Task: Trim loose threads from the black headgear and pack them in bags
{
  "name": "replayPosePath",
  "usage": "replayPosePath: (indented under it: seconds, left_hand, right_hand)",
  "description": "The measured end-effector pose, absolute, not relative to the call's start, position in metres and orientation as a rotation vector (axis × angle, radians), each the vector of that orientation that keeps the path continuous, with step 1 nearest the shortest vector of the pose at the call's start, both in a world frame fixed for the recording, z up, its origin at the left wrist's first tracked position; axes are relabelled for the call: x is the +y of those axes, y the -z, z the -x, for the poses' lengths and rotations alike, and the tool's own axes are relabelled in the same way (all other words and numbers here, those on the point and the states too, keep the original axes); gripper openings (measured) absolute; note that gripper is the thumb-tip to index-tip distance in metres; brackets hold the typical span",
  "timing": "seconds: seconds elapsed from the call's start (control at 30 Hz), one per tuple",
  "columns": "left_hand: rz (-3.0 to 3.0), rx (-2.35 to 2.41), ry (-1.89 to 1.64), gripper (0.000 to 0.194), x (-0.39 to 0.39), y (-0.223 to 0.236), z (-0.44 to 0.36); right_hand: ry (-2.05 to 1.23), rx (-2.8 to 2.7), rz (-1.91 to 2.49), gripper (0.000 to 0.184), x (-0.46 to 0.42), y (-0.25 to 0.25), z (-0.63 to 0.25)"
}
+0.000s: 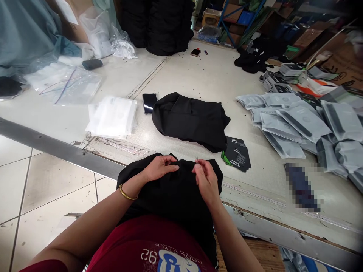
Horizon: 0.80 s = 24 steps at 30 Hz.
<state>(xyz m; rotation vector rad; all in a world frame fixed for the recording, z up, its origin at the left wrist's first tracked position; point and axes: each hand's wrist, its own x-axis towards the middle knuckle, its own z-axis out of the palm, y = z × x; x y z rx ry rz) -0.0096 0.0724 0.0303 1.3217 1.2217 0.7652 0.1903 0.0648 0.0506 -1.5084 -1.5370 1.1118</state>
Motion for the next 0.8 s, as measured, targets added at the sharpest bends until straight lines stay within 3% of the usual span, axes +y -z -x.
replayPosePath:
  seconds: [0.13, 0.3, 0.5, 0.57, 0.73, 0.8]
  left_hand:
    - [-1.327, 1.232, -0.781, 0.029, 0.073, -0.028, 0.009]
    - [-1.351, 1.241, -0.772, 0.026, 0.073, -0.029, 0.008]
    - [-1.339, 1.279, -0.722, 0.031, 0.072, -0.03, 0.01]
    - [-1.338, 1.282, -0.702, 0.032, 0.072, -0.03, 0.01]
    - [-1.402, 1.33, -0.691, 0.037, 0.07, -0.033, 0.009]
    - [-1.497, 1.374, -0.702, 0.038, 0.067, -0.036, 0.007]
  right_hand:
    - [-1.082, -1.644, 1.353, 0.041, 0.072, -0.044, -0.162]
    - [-1.083, -1.727, 1.254, 0.019, 0.082, -0.044, -0.148]
    - [-1.5, -1.284, 1.235, 0.026, 0.081, -0.056, -0.226]
    - [-1.382, -1.11, 1.377, 0.033, 0.081, -0.052, -0.266]
    - [-0.588, -1.118, 2.015, 0.053, 0.075, -0.026, -0.353]
    - [-0.459, -1.178, 2.157, 0.056, 0.07, -0.018, -0.37]
